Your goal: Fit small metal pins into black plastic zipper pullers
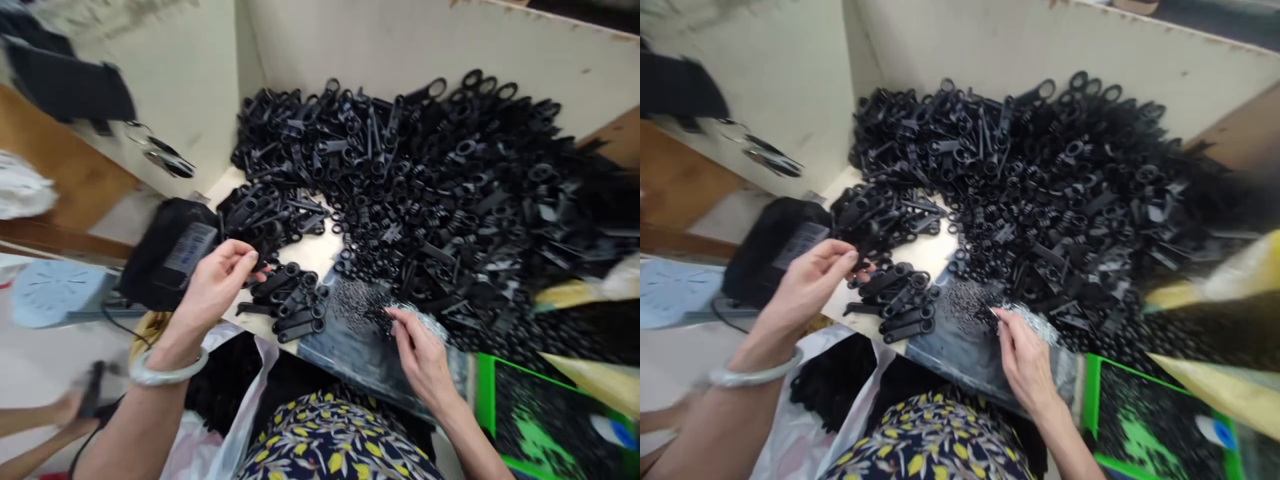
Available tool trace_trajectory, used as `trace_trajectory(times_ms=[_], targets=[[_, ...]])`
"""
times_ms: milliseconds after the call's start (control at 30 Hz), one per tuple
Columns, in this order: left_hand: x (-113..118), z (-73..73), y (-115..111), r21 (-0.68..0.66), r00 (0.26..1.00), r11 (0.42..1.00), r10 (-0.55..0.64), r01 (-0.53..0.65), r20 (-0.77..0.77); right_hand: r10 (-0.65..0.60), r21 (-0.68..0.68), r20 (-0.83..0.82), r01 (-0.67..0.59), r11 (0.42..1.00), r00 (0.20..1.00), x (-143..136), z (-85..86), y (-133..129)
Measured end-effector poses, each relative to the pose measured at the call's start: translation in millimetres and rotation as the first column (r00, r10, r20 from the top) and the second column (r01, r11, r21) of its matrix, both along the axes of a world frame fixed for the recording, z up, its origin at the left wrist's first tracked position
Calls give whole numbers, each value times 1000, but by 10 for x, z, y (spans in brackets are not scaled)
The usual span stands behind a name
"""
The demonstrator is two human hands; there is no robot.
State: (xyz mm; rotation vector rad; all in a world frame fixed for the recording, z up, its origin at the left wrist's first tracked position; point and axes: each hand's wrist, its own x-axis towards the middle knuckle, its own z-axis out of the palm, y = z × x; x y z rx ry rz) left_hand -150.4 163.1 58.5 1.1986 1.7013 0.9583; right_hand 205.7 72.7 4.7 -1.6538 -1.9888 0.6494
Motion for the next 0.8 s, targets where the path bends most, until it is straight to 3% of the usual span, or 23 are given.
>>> trace_trajectory(times_ms=[133, 300, 400, 567, 667, 800], targets=[[420, 100, -333, -44, 933, 999, 18, -2, 360, -93, -140, 4, 92, 986, 996, 94, 65, -133], [1072, -23, -827, -179, 710, 954, -49, 243, 703, -37, -209, 36, 44, 977, 999, 54, 89, -220], [1269, -212, -1098, -222, 660, 928, -33, 299, 750, 22, -168, 42, -15, 986, 999, -41, 17, -201], [1295, -463, -1383, -206, 767, 964, 5, 167, 641, 101, -100, 224, -80, 992, 969, -277, -129, -126], [1292, -497, -1415, -154, 783, 966, -69, 207, 618, 88, -103, 330, -56, 993, 940, -389, -148, -106], [1326, -467, -1350, -154, 679, 955, -62, 253, 731, 89, -102, 338, -57, 993, 937, -393, -122, -132]])
